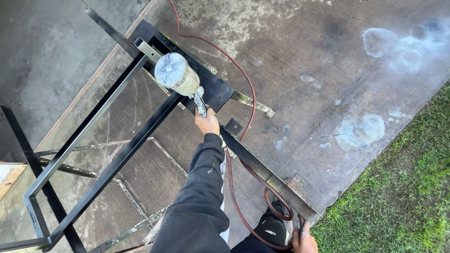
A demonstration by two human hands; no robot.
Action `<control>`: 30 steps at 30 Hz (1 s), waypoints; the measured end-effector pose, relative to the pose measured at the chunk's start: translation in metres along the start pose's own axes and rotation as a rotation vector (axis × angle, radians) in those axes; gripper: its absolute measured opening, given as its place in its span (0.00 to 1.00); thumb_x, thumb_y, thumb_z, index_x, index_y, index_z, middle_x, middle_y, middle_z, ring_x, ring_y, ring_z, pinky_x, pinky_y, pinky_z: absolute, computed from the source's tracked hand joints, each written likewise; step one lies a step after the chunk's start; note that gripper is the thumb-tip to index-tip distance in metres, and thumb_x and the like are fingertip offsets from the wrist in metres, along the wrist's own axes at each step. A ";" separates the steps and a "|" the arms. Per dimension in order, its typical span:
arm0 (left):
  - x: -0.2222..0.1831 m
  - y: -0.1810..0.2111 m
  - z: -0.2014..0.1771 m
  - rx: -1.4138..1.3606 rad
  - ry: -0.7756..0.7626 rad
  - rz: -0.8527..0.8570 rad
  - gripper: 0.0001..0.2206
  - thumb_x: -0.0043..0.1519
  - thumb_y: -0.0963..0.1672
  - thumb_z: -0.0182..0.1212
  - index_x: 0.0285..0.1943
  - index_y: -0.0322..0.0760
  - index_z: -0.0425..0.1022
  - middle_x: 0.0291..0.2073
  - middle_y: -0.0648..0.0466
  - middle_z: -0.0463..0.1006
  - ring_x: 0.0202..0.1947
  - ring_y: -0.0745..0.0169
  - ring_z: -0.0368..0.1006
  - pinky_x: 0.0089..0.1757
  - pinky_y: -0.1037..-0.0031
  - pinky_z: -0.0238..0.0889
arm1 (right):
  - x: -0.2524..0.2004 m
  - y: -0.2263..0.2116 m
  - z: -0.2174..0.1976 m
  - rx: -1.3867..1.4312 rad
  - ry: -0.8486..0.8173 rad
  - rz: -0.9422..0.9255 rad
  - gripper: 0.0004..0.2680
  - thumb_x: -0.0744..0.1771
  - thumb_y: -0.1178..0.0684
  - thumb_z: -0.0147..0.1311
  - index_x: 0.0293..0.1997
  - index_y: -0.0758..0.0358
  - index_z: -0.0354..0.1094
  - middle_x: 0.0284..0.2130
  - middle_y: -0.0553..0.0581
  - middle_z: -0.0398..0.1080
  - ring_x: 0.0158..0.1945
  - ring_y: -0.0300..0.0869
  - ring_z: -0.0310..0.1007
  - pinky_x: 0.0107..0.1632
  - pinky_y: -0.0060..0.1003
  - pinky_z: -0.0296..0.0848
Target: Spray painting a metal table frame.
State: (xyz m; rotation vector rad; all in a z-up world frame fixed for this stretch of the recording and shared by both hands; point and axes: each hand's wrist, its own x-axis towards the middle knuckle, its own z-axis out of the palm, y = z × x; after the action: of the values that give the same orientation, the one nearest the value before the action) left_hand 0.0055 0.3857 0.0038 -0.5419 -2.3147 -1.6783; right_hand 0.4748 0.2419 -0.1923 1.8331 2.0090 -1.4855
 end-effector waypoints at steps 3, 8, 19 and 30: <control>0.000 0.005 0.003 -0.017 -0.020 -0.009 0.11 0.51 0.38 0.53 0.41 0.29 0.76 0.31 0.43 0.82 0.29 0.44 0.75 0.39 0.65 0.68 | 0.001 0.000 0.003 -0.004 0.006 0.010 0.25 0.66 0.51 0.48 0.74 0.40 0.48 0.35 0.66 0.82 0.41 0.59 0.84 0.40 0.51 0.80; -0.005 0.021 0.003 -0.223 -0.052 -0.213 0.09 0.53 0.38 0.53 0.40 0.32 0.75 0.23 0.51 0.74 0.18 0.62 0.62 0.24 0.72 0.59 | 0.009 0.011 0.012 -0.010 0.018 0.004 0.24 0.67 0.50 0.47 0.74 0.39 0.49 0.34 0.65 0.82 0.40 0.59 0.84 0.39 0.51 0.80; -0.022 0.023 -0.071 -0.266 -0.228 -0.288 0.06 0.55 0.40 0.57 0.33 0.28 0.77 0.18 0.52 0.73 0.15 0.65 0.62 0.21 0.74 0.55 | 0.045 0.054 0.052 -0.105 0.021 -0.144 0.24 0.65 0.45 0.51 0.71 0.39 0.50 0.31 0.64 0.82 0.39 0.62 0.82 0.38 0.52 0.77; -0.100 0.017 -0.348 -0.372 0.175 -0.332 0.07 0.56 0.37 0.54 0.41 0.29 0.74 0.22 0.51 0.74 0.15 0.66 0.64 0.19 0.75 0.59 | 0.063 0.057 0.025 -0.121 -0.151 -0.306 0.22 0.65 0.50 0.48 0.69 0.41 0.55 0.29 0.63 0.81 0.35 0.56 0.85 0.41 0.46 0.78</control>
State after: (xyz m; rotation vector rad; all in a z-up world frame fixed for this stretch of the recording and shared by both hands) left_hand 0.0929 0.0447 0.0896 -0.0624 -2.0611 -2.2308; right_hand 0.4870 0.2641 -0.2771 1.3725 2.3234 -1.4781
